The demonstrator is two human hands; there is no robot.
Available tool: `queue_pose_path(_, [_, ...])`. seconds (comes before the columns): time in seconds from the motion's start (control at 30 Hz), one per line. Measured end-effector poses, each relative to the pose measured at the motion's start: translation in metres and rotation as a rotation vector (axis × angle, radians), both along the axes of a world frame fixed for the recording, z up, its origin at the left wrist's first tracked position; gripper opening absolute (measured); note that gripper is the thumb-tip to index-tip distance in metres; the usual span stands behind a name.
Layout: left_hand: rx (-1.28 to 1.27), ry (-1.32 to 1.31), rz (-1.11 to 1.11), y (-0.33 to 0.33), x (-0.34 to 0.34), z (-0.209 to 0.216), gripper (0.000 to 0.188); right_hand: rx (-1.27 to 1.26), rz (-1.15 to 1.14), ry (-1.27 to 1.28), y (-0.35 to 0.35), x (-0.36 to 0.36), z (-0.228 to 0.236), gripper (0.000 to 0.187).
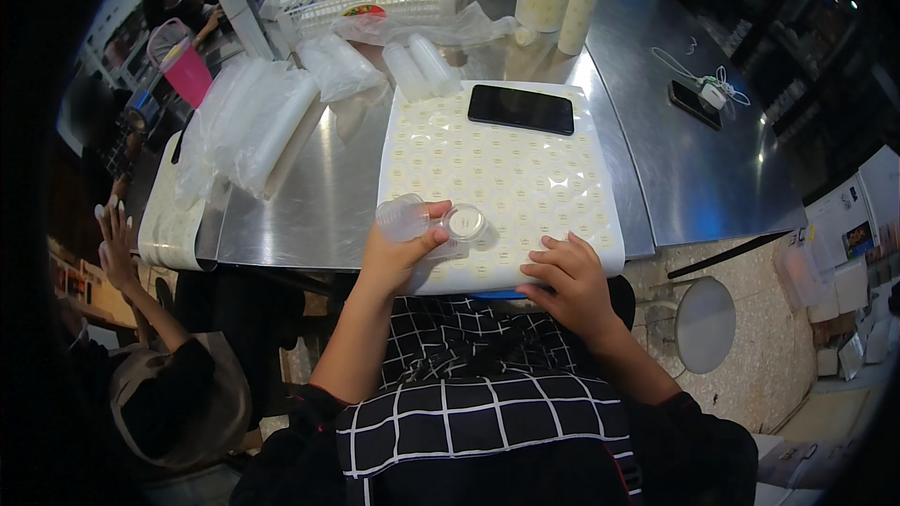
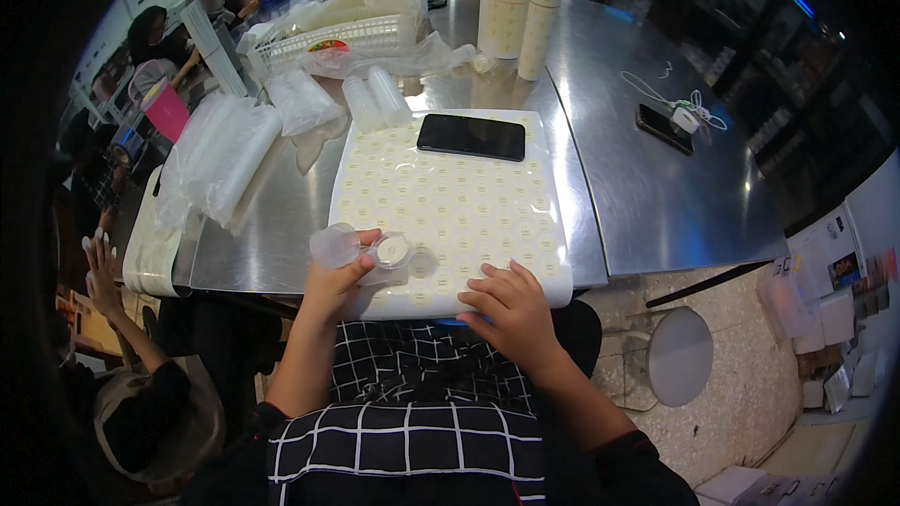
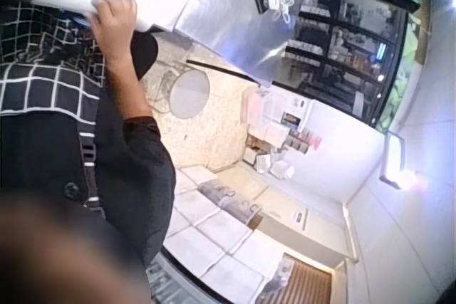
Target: The person repeatedly picks small white circular caps from a sheet and places them into a clear plastic container. The person also handles a roll of caps and a smartphone on the table. The task continues with the same repetitive action throughout the clip.
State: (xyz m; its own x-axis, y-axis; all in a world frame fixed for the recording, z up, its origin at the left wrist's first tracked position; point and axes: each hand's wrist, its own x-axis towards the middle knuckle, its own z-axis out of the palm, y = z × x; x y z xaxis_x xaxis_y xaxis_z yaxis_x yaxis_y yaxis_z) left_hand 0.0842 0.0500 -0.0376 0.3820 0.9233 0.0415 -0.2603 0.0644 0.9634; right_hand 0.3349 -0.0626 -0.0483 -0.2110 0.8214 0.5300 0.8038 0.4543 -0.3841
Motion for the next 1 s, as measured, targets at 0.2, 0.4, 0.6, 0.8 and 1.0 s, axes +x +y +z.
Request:
queue_pose_path(0.2, [-0.047, -0.084, -0.086, 0.001, -0.01, -0.011, 0.047, 0.124, -0.082, -0.019, 0.004, -0.007, -0.011, 0.017])
queue_pose_path(0.4, [-0.136, -0.176, -0.133, 0.004, -0.012, -0.012, 0.048, 0.166, -0.034, -0.073, 0.005, -0.003, -0.007, 0.017])
queue_pose_path(0.6, [-0.124, -0.177, -0.14, 0.004, -0.014, -0.012, 0.047, 0.071, -0.048, 0.001, 0.001, -0.006, 0.001, 0.017])
queue_pose_path(0.8, [-0.055, -0.082, -0.174, 0.005, -0.011, -0.005, 0.047, -0.196, -0.056, 0.367, 0.011, -0.001, 0.023, 0.007])
queue_pose_path(1.0, [0.355, 0.048, -0.376, -0.023, -0.009, 0.037, 0.044, 0.073, 0.165, 0.448, -0.01, -0.001, 0.085, 0.016])
